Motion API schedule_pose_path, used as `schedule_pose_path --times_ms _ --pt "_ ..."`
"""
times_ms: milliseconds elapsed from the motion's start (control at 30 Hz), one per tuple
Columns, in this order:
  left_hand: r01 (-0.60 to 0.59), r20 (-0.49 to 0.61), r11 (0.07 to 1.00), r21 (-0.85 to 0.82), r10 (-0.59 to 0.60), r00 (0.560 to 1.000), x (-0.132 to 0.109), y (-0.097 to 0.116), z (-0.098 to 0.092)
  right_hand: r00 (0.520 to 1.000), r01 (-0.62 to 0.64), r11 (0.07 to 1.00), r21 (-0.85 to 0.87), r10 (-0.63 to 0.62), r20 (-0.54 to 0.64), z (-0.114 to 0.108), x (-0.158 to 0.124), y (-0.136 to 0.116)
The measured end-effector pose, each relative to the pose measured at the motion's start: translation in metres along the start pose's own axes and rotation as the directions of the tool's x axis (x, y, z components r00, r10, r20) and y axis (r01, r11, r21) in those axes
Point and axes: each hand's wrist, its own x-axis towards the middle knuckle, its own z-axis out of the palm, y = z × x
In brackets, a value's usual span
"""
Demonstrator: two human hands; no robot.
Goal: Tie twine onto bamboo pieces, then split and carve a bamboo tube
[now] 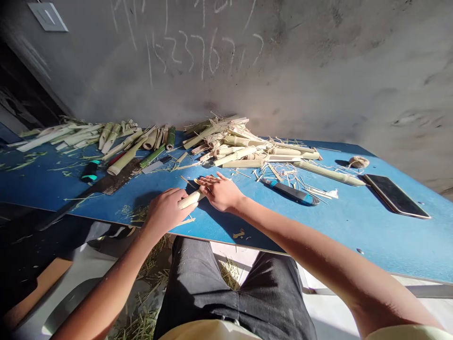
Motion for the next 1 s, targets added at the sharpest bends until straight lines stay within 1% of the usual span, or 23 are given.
schedule_pose_path --times_ms 33,133,200,233,300,400,467,533,633,700,767,867,933,1000 --pt "0.018 0.001 1.000 -0.013 -0.018 1.000 0.000 0.000 0.000 1.000 0.009 1.000 0.016 -0.010 0.008 0.001 0.000 -0.002" --pt "0.076 0.014 0.996 -0.055 -0.075 0.997 0.001 0.001 -0.001 0.994 0.093 0.994 0.059 -0.096 0.051 -0.001 -0.007 -0.005" --pt "0.075 0.031 0.995 -0.071 -0.073 0.997 0.002 0.002 -0.002 0.989 0.128 0.991 0.048 -0.131 0.065 -0.003 -0.012 -0.006" --pt "0.067 0.039 0.995 -0.073 -0.064 0.997 0.002 0.002 -0.002 0.990 0.124 0.992 0.034 -0.126 0.063 -0.003 -0.012 -0.006" --pt "0.052 0.042 0.997 -0.059 -0.049 0.998 0.002 0.003 -0.003 0.996 0.074 0.997 0.011 -0.075 0.047 -0.001 -0.007 -0.010" --pt "0.073 0.022 0.997 -0.036 -0.073 0.997 0.002 0.003 -0.003 0.999 0.007 1.000 0.020 -0.008 0.033 0.003 0.003 -0.016" --pt "0.088 0.019 0.995 -0.043 -0.087 0.996 0.002 0.003 -0.003 0.999 0.017 0.999 0.045 -0.018 0.026 0.003 0.001 -0.017" --pt "0.098 0.034 0.993 -0.061 -0.096 0.995 0.002 0.003 -0.001 0.998 0.056 0.996 0.067 -0.058 0.029 0.001 -0.008 -0.014" --pt "0.074 0.043 0.995 -0.060 -0.071 0.997 0.003 0.001 0.001 0.994 0.099 0.993 0.064 -0.101 0.039 -0.001 -0.018 -0.009" --pt "0.023 0.034 0.999 -0.036 -0.022 0.999 0.004 0.000 0.001 0.997 0.066 0.997 0.038 -0.068 0.035 0.000 -0.013 -0.009" --pt "0.004 0.026 1.000 -0.025 -0.003 1.000 0.004 -0.001 0.001 1.000 0.005 1.000 0.013 -0.006 0.027 0.003 -0.003 -0.012" --pt "0.075 0.038 0.996 -0.038 -0.073 0.997 0.003 0.000 -0.001 0.999 -0.034 0.999 0.033 0.033 0.032 0.005 0.004 -0.016" --pt "0.130 0.067 0.990 -0.048 -0.127 0.990 0.004 0.001 -0.002 0.999 -0.013 0.997 0.074 0.010 0.040 0.003 -0.003 -0.017" --pt "0.145 0.079 0.988 -0.055 -0.140 0.987 0.004 0.002 -0.003 0.999 0.022 0.996 0.091 -0.025 0.040 0.000 -0.010 -0.016"
